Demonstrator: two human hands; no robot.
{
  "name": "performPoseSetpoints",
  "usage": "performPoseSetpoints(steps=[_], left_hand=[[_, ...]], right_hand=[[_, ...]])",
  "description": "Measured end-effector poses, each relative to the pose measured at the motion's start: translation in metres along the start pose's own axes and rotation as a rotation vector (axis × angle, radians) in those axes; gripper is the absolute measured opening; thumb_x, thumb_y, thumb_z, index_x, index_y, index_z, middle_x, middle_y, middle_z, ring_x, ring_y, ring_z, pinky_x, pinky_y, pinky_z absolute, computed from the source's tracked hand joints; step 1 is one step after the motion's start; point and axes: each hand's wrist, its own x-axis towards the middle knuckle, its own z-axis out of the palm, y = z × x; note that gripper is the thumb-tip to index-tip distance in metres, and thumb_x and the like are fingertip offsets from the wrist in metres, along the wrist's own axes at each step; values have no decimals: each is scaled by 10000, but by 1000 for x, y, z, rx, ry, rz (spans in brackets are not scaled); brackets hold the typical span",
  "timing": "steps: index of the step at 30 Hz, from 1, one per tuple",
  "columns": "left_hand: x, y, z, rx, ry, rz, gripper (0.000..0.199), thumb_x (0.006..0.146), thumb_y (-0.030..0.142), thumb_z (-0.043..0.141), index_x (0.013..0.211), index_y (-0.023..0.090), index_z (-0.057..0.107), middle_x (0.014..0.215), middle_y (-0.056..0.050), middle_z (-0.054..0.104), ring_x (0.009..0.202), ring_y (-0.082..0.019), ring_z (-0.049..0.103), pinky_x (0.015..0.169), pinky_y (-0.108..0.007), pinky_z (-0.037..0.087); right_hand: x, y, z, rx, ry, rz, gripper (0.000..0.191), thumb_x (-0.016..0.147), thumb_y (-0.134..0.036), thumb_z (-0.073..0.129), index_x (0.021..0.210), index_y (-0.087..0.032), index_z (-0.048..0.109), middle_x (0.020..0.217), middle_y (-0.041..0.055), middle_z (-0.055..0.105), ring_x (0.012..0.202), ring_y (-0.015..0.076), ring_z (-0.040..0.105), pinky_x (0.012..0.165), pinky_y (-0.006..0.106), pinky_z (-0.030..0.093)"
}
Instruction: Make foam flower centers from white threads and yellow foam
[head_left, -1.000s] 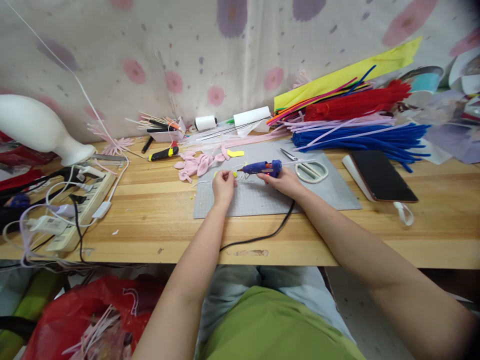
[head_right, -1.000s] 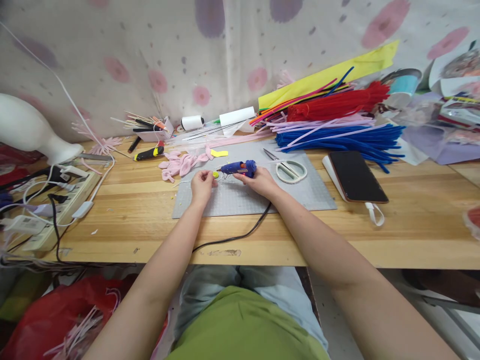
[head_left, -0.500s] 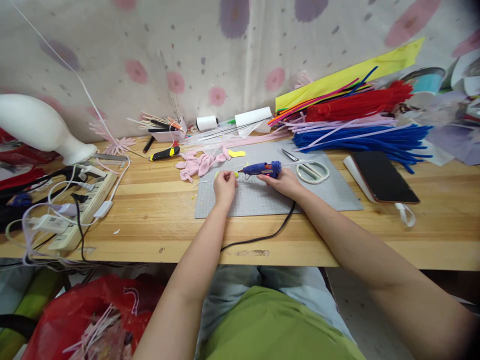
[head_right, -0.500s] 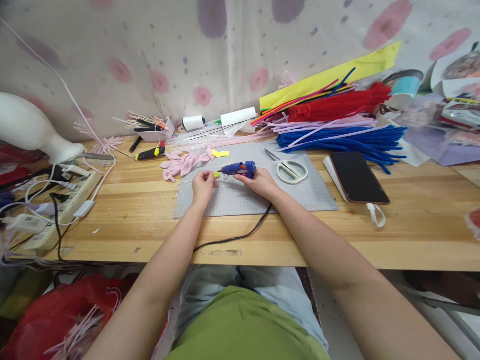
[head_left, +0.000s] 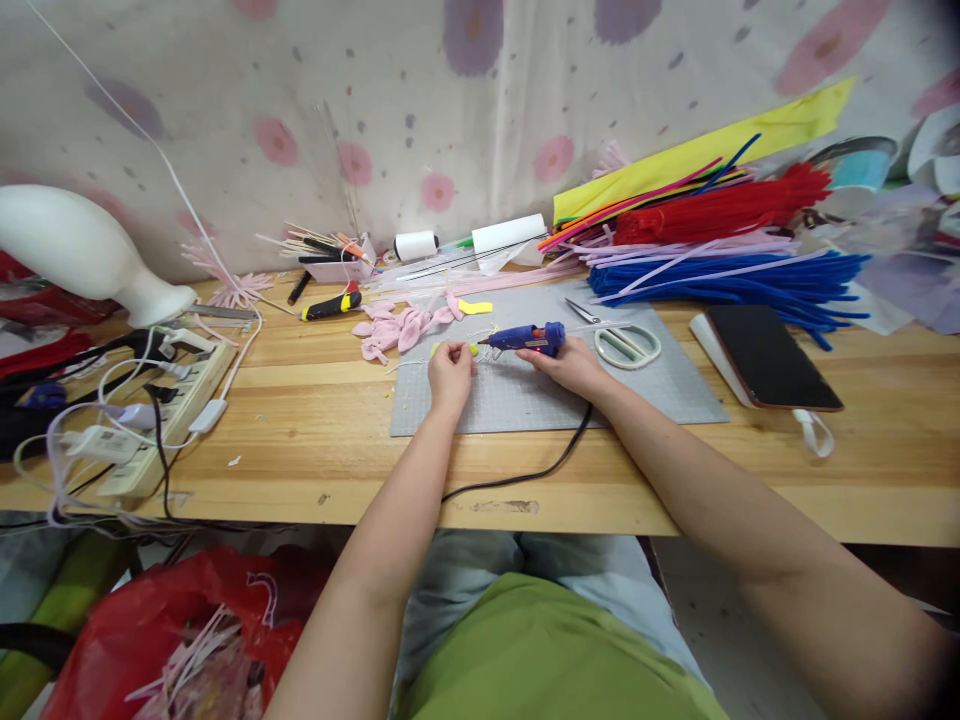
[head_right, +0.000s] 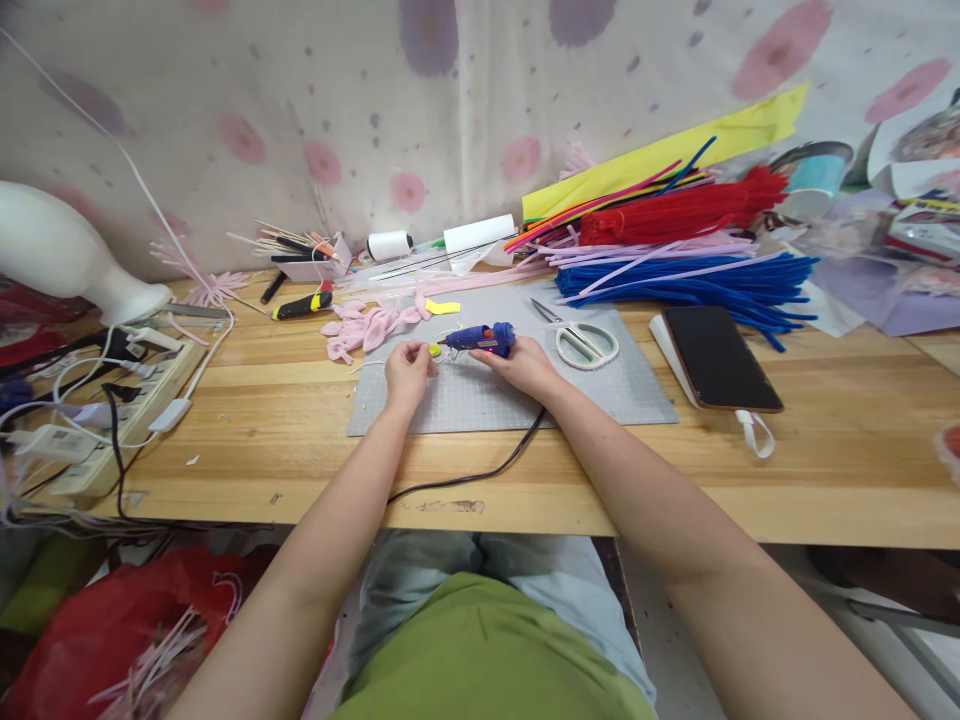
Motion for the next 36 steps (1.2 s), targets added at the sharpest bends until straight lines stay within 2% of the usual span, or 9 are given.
performPoseSetpoints(steps=[9, 16, 21, 26, 31, 36], left_hand=[[-4, 6, -1, 11, 1, 5, 65, 768, 215, 526, 734, 159, 529, 568, 22, 549, 476, -84, 512, 517, -223, 428], [-3, 4, -1, 14, -2, 14, 68, 764, 219, 525, 732, 159, 531, 576, 13, 549, 488, -97, 516, 518, -240, 428], [-1, 0, -1, -8, 2, 17, 78, 760, 230, 532, 734, 157, 535, 604, 9, 556, 502, -92, 521, 530, -238, 435], [-1, 0, -1, -31, 1, 20, 68, 760, 218, 537, 738, 154, 540, 592, 15, 549, 484, -85, 509, 514, -229, 422], [-3, 6, -1, -163, 7, -3, 61, 763, 206, 543, 738, 151, 540, 634, 10, 564, 506, -76, 505, 497, -218, 436], [-4, 9, -3, -268, 24, -31, 112, 740, 246, 599, 737, 150, 541, 603, 24, 535, 515, -75, 501, 481, -209, 438]], right_hand=[[1, 2, 2, -15, -13, -13, 429, 712, -540, 585, 867, -157, 698, 658, 45, 667, 700, 200, 622, 647, 270, 453], [1, 1, 2, -49, -1, -24, 441, 723, -522, 587, 952, -160, 693, 753, 52, 691, 735, 199, 628, 665, 270, 454], [2, 2, 1, -80, -5, 28, 409, 732, -492, 584, 915, -143, 693, 743, 63, 685, 709, 194, 619, 635, 268, 437], [2, 3, -1, -55, 4, 12, 407, 726, -504, 584, 898, -151, 692, 694, 52, 673, 681, 182, 606, 624, 263, 431], [2, 3, -5, -57, -18, 82, 390, 711, -535, 579, 780, -166, 684, 619, 39, 641, 621, 171, 586, 604, 273, 427], [5, 8, -11, 27, 55, 123, 401, 716, -545, 559, 724, -161, 672, 653, 54, 645, 653, 182, 600, 643, 297, 450]])
